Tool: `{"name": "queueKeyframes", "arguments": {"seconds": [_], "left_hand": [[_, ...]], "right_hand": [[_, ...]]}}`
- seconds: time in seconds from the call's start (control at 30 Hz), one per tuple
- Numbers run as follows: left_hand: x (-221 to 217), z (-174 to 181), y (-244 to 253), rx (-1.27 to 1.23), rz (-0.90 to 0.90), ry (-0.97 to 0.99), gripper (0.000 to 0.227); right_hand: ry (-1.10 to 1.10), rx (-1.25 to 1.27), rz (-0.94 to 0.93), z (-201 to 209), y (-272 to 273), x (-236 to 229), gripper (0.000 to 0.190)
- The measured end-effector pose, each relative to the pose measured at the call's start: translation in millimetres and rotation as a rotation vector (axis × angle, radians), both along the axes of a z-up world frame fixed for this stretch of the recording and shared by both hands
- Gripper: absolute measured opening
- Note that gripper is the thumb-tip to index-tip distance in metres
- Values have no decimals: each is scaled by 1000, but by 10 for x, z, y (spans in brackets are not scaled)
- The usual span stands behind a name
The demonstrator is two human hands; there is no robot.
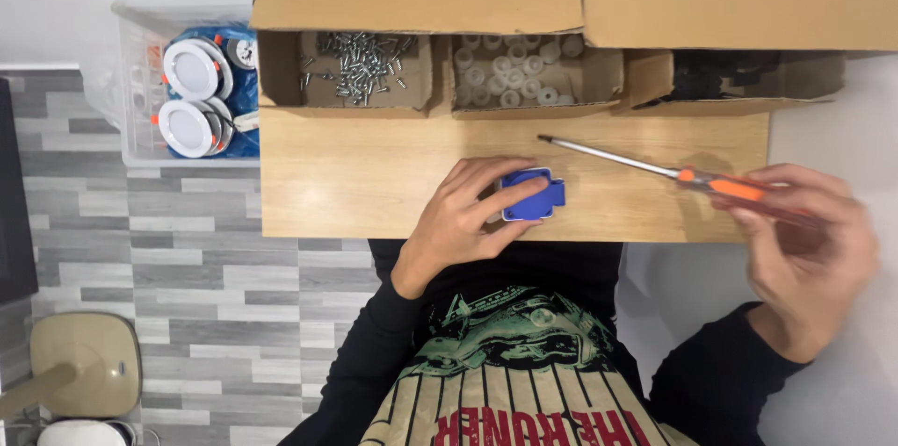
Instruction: The person joins a blue electrical socket with a white plastic housing, picks up a screw from a box, and uses a screwdriver to tighten the screw before attaching a black plastic component.
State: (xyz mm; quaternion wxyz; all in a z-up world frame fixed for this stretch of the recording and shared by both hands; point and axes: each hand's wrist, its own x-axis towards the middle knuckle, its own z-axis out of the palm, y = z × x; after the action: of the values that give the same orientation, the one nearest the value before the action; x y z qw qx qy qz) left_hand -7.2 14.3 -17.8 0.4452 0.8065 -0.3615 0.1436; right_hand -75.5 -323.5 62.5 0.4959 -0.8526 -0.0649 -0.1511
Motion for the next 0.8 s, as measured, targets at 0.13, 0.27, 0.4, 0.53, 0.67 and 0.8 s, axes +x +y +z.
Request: {"name": "queueKeyframes", "arguments": {"seconds": [0.13,0.27,0.4,0.53,0.67,0.8], "left_hand": [[-10,-51,21,-8,-6,33,58],[-15,-60,35,-12,0,60,64],[-5,-65,57,-13,3,46,64],[-47,-41,64,-17,13,84,62],[-50,-41,77,0,13,92,61],[-40,11,94,2,0,102,60]], "right_hand": [[-191,6,-14,-97,-162,-13,28],[-352,-65,-7,-199,-319,38,75],[-375,-9,-37,-310,-229,291,91],[-531,108,240,141,535,789,6],[-523,-43,457,473,1165,1211,24],[-378,-54,493,466,1531,1349,23]]}}
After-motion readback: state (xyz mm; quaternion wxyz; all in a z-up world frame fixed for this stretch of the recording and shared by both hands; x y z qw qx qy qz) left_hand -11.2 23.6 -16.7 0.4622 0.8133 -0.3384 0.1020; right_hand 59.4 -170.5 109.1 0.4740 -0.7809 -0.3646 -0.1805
